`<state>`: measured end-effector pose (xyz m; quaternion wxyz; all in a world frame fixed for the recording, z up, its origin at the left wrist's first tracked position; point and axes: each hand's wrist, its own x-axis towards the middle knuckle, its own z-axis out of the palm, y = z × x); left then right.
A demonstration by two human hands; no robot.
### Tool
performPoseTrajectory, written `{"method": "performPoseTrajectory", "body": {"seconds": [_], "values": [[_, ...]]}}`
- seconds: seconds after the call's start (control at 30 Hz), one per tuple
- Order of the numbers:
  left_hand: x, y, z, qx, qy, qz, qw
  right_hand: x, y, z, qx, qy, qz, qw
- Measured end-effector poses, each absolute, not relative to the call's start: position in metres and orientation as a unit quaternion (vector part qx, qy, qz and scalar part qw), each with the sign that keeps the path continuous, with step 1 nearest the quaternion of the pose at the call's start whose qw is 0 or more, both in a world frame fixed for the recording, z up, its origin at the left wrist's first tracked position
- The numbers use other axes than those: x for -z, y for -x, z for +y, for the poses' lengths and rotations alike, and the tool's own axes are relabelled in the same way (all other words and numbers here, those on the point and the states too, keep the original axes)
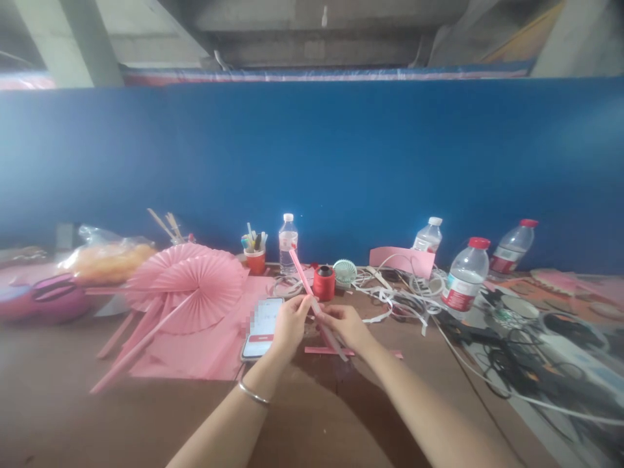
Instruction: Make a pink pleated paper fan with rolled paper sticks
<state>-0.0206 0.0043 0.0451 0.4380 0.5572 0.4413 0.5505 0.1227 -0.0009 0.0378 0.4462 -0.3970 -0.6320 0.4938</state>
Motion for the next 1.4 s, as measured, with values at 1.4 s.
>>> {"method": "performPoseTrajectory", "body": {"seconds": [1.4], "values": [[-0.058,0.026,-0.01,-0.606,-0.657,0.41,0.183,-0.114,-0.111,-0.003,-0.222,0.513,-0.711,0.427]]}}
